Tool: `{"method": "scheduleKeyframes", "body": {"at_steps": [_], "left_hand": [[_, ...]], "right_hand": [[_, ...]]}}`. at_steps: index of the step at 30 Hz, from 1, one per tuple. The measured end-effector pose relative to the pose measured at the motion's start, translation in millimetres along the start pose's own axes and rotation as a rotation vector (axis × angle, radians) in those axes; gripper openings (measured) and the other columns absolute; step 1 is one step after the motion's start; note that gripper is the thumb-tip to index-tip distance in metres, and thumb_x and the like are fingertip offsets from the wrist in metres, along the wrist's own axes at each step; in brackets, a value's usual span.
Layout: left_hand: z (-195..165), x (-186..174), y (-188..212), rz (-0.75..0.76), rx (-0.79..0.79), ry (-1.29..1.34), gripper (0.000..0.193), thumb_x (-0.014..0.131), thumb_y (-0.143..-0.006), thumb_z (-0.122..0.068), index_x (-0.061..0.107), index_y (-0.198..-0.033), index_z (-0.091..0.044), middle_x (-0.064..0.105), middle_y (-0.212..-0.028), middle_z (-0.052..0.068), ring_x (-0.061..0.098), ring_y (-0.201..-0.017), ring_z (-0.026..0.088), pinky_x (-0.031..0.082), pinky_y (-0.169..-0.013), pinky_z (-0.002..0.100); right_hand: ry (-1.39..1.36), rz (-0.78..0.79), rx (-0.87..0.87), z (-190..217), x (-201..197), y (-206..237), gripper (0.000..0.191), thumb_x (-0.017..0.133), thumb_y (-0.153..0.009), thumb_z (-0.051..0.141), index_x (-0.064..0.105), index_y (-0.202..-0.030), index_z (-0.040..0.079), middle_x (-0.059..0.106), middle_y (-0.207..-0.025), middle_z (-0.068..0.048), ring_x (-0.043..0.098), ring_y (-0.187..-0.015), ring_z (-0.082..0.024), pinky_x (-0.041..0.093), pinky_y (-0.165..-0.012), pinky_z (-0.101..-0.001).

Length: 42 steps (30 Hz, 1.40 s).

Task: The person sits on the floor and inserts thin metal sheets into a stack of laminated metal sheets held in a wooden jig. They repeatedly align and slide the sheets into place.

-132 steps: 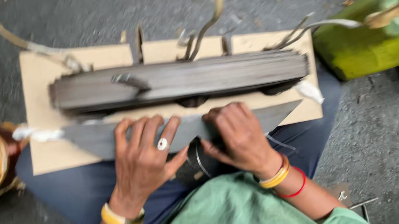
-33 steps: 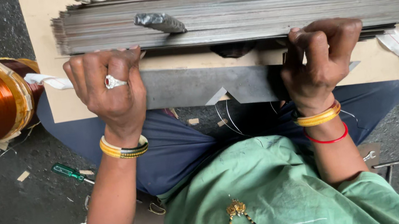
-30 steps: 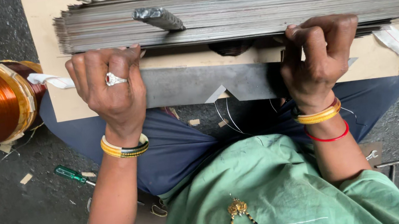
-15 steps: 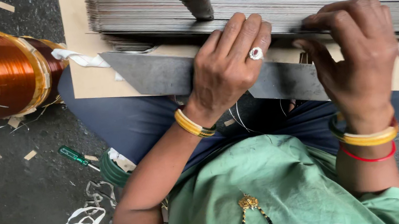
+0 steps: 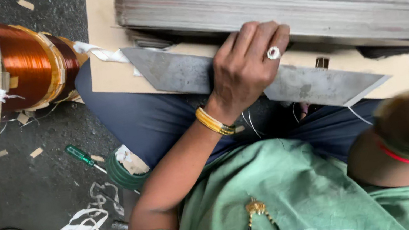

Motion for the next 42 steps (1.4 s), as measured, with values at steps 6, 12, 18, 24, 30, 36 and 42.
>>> {"method": "scheduleKeyframes", "body": {"at_steps": [6, 12, 18, 24, 30, 36, 42], "left_hand": [[-5, -9, -16, 0.039, -0.042, 0.006, 0.011, 0.076, -0.091, 0.000, 0.073, -0.101, -0.003, 0.068, -0.102, 0.004, 0.065, -0.093, 0.019, 0.057, -0.073, 0.031], [-10, -8, -14, 0.100, -0.082, 0.003, 0.012, 0.079, -0.095, 0.000, 0.074, -0.104, -0.006, 0.069, -0.102, 0.000, 0.064, -0.093, 0.018, 0.054, -0.070, 0.031], [-10, -6, -9, 0.121, -0.106, -0.026, 0.020, 0.076, -0.091, 0.004, 0.073, -0.107, -0.007, 0.068, -0.104, 0.000, 0.063, -0.098, 0.019, 0.054, -0.071, 0.029], [-8, -4, -6, 0.122, -0.093, -0.030, 0.026, 0.074, -0.090, 0.005, 0.074, -0.112, -0.009, 0.068, -0.105, 0.000, 0.063, -0.098, 0.019, 0.055, -0.071, 0.029], [-8, -2, -2, 0.127, -0.044, -0.063, 0.026, 0.076, -0.094, 0.000, 0.073, -0.117, -0.010, 0.066, -0.113, -0.002, 0.061, -0.101, 0.018, 0.055, -0.074, 0.028], [-7, 1, 2, 0.115, -0.020, -0.059, 0.025, 0.081, -0.097, -0.001, 0.073, -0.120, -0.010, 0.061, -0.101, 0.000, 0.060, -0.094, 0.017, 0.053, -0.072, 0.032], [-6, 6, 10, 0.083, -0.051, -0.022, 0.022, 0.077, -0.099, -0.002, 0.071, -0.119, -0.004, 0.060, -0.103, 0.002, 0.061, -0.097, 0.020, 0.054, -0.076, 0.036]], "right_hand": [[-0.219, -0.254, 0.275, -12, -70, 89, 0.024, 0.077, -0.107, 0.014, 0.060, -0.112, -0.002, 0.070, -0.097, -0.019, 0.076, -0.093, -0.034, 0.061, -0.086, -0.0434], [-0.285, -0.307, 0.433, -56, -45, 133, 0.025, 0.076, -0.110, 0.011, 0.056, -0.114, -0.003, 0.071, -0.101, -0.023, 0.078, -0.100, -0.035, 0.064, -0.096, -0.0472], [-0.304, -0.244, 0.473, -65, -36, 125, 0.019, 0.073, -0.109, 0.000, 0.055, -0.112, -0.005, 0.068, -0.100, -0.022, 0.076, -0.099, -0.036, 0.066, -0.095, -0.0476], [-0.264, -0.068, 0.445, -67, -37, 86, 0.015, 0.066, -0.105, -0.003, 0.053, -0.101, -0.008, 0.066, -0.096, -0.019, 0.076, -0.094, -0.033, 0.066, -0.089, -0.0444], [-0.141, 0.036, 0.363, -49, -33, 97, 0.033, 0.069, -0.107, 0.024, 0.060, -0.102, -0.008, 0.074, -0.101, -0.028, 0.078, -0.096, -0.035, 0.064, -0.078, -0.0372], [-0.217, -0.193, 0.247, -31, -53, 116, 0.043, 0.068, -0.103, 0.034, 0.061, -0.106, -0.008, 0.070, -0.098, -0.022, 0.076, -0.096, -0.035, 0.065, -0.083, -0.0405], [-0.304, -0.260, 0.295, -18, -83, 74, 0.027, 0.067, -0.105, 0.017, 0.058, -0.114, -0.007, 0.068, -0.104, -0.017, 0.072, -0.098, -0.028, 0.063, -0.088, -0.0366]]}}
Point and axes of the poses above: each hand's wrist, its own y-axis away from the middle knuckle, its own x-axis out of the palm, z = x × y, the point moved 3 cm from there along -y, towards the middle knuckle
